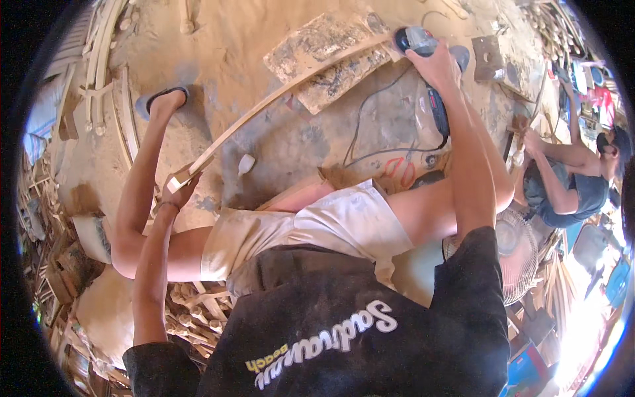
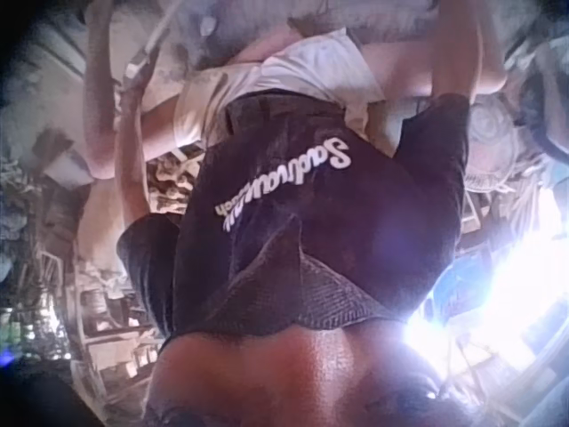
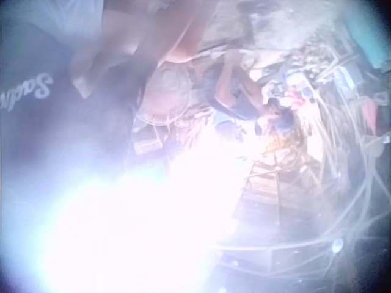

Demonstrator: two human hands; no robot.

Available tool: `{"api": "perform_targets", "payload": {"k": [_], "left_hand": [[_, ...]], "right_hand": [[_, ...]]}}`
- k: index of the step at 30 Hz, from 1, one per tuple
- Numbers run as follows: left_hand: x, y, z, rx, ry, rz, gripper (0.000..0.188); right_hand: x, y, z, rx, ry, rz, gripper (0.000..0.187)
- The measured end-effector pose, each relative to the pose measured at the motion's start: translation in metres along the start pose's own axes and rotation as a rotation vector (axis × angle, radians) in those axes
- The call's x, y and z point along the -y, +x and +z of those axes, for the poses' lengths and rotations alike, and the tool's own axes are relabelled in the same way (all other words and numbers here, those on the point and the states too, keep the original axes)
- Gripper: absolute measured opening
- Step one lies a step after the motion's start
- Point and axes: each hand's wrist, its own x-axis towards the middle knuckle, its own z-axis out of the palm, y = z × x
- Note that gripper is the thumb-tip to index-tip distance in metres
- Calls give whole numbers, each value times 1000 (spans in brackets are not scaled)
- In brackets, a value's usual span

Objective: The person applies glue to wooden sword components and uses a handheld power sander to smooth the edges and surfaces of the wood.

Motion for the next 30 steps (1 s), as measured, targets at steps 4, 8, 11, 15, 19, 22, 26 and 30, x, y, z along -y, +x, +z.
{"api": "perform_targets", "payload": {"k": [4,8,11,15,19,22,26,30], "left_hand": [[67,-22,-14,43,-149,-151,43],[69,-34,-21,72,-116,-194,44],[66,-32,-22,96,-102,-193,45],[65,-34,-21,109,-100,-198,46],[57,-32,-22,97,-95,-209,46],[51,-24,-23,96,-92,-207,47],[41,-7,-23,108,-84,-185,48],[38,2,-34,105,-69,-181,49]], "right_hand": [[34,-41,14,62,84,-156,93],[135,-131,3,412,116,-417,77],[172,-163,31,454,160,-578,78],[165,-154,25,434,148,-574,75],[114,-102,10,347,86,-366,83],[77,-67,4,236,-18,-238,91],[11,-15,16,115,-75,-148,96],[-11,14,1,73,-56,-37,94]]}}
